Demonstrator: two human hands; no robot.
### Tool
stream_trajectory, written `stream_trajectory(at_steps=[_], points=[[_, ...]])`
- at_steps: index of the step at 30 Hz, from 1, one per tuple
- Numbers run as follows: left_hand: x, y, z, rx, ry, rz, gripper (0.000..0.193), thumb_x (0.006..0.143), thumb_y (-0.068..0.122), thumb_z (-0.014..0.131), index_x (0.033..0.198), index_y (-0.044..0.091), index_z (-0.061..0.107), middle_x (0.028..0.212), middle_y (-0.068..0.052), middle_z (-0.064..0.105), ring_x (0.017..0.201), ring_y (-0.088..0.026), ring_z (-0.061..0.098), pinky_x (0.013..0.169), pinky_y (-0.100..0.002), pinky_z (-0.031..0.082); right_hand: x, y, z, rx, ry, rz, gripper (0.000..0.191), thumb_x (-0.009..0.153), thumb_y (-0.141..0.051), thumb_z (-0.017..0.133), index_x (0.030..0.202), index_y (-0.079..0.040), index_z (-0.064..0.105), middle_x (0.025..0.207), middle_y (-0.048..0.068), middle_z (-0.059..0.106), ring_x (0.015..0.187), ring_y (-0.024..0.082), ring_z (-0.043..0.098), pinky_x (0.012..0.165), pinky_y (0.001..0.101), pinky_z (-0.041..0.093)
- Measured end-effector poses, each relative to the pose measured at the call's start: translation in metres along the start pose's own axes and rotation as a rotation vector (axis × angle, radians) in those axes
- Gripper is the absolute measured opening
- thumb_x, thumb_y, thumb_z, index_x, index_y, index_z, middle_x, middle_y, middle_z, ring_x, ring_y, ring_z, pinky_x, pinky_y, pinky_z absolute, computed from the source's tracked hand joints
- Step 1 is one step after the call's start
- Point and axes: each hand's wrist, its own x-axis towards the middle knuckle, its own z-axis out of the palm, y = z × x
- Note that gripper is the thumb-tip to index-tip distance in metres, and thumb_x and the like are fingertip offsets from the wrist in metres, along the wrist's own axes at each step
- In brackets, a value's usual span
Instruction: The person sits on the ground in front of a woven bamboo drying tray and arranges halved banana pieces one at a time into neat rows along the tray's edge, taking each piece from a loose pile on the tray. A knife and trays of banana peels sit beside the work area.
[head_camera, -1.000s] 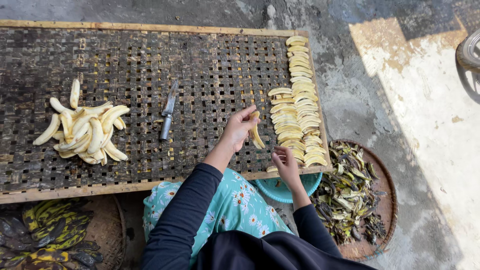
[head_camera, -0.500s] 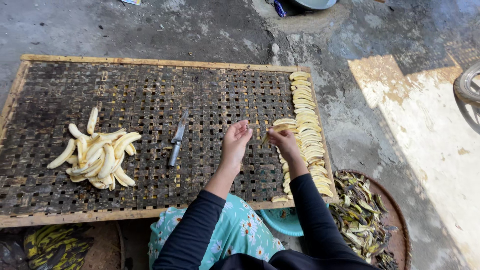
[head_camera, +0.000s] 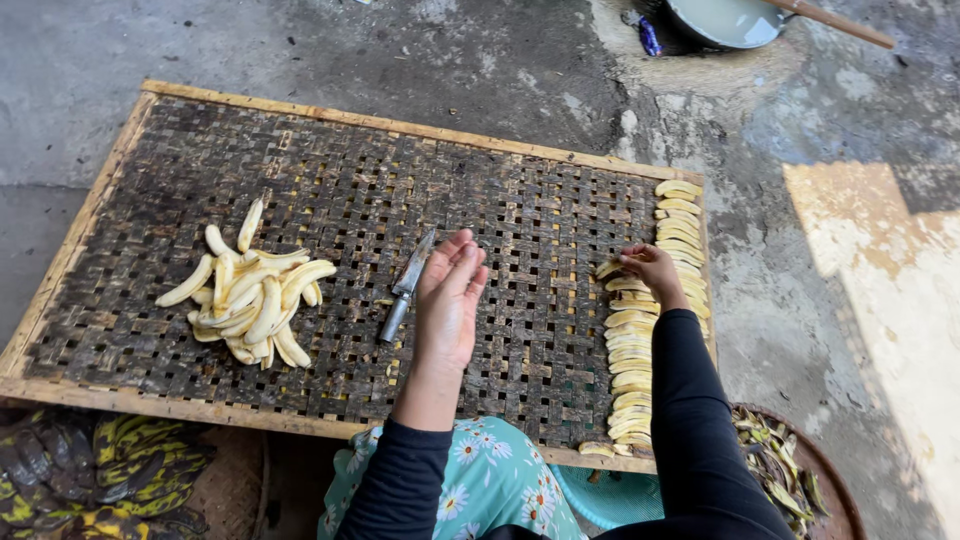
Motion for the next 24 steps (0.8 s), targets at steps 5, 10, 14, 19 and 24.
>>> stream_trajectory(at_steps=[5, 10, 14, 19, 24], points=[[0.000, -0.019, 0.004, 0.007, -0.054, -0.037, 0.020, 0.094, 0.008, 0.070, 0.113, 0.008, 0.064, 0.104, -0.002, 0.064, 0.089, -0.010, 0.059, 0.081, -0.023, 0.052, 0.013, 0.021, -0.020, -0.580, -0.057, -0.161, 0.014, 0.090, -0.004, 0.077, 0.104, -0.002, 0.078, 0.094, 0.006, 0.078, 0.084, 0.009, 0.068, 0.076, 0.0265, 0.055], [0.000, -0.030, 0.007, -0.021, -0.068, -0.049, 0.022, 0.094, 0.009, 0.071, 0.115, 0.010, 0.065, 0.102, -0.001, 0.064, 0.087, -0.008, 0.058, 0.078, -0.021, 0.051, 0.012, 0.032, -0.019, -0.907, 0.011, -0.209, 0.020, 0.085, -0.006, 0.077, 0.103, -0.012, 0.081, 0.093, 0.010, 0.074, 0.086, 0.018, 0.061, 0.076, 0.0357, 0.050], [-0.001, -0.025, 0.012, -0.034, -0.043, -0.061, 0.024, 0.094, 0.009, 0.070, 0.117, 0.010, 0.064, 0.105, 0.001, 0.064, 0.091, -0.006, 0.059, 0.079, -0.021, 0.050, 0.011, 0.029, 0.028, -1.283, 0.348, -0.145, 0.027, 0.074, -0.016, 0.082, 0.101, -0.019, 0.082, 0.109, 0.014, 0.068, 0.104, 0.035, 0.057, 0.087, 0.0508, 0.045], [-0.003, 0.002, 0.012, -0.197, 0.040, -0.041, 0.025, 0.096, 0.015, 0.067, 0.120, 0.013, 0.062, 0.106, 0.004, 0.064, 0.097, -0.007, 0.060, 0.083, -0.022, 0.050, 0.013, 0.028, 0.155, -1.099, 0.373, -0.506, 0.031, 0.083, -0.019, 0.077, 0.112, -0.012, 0.072, 0.111, 0.018, 0.068, 0.105, 0.039, 0.061, 0.085, 0.0538, 0.049], [-0.001, 0.046, -0.016, -0.459, 0.255, 0.213, 0.029, 0.095, 0.012, 0.063, 0.123, 0.011, 0.059, 0.102, -0.001, 0.063, 0.095, -0.009, 0.062, 0.083, -0.026, 0.053, -0.017, 0.017, 0.337, -0.769, -0.223, -0.967, 0.035, 0.090, -0.018, 0.070, 0.123, -0.008, 0.066, 0.118, 0.017, 0.069, 0.109, 0.036, 0.063, 0.094, 0.0470, 0.052]])
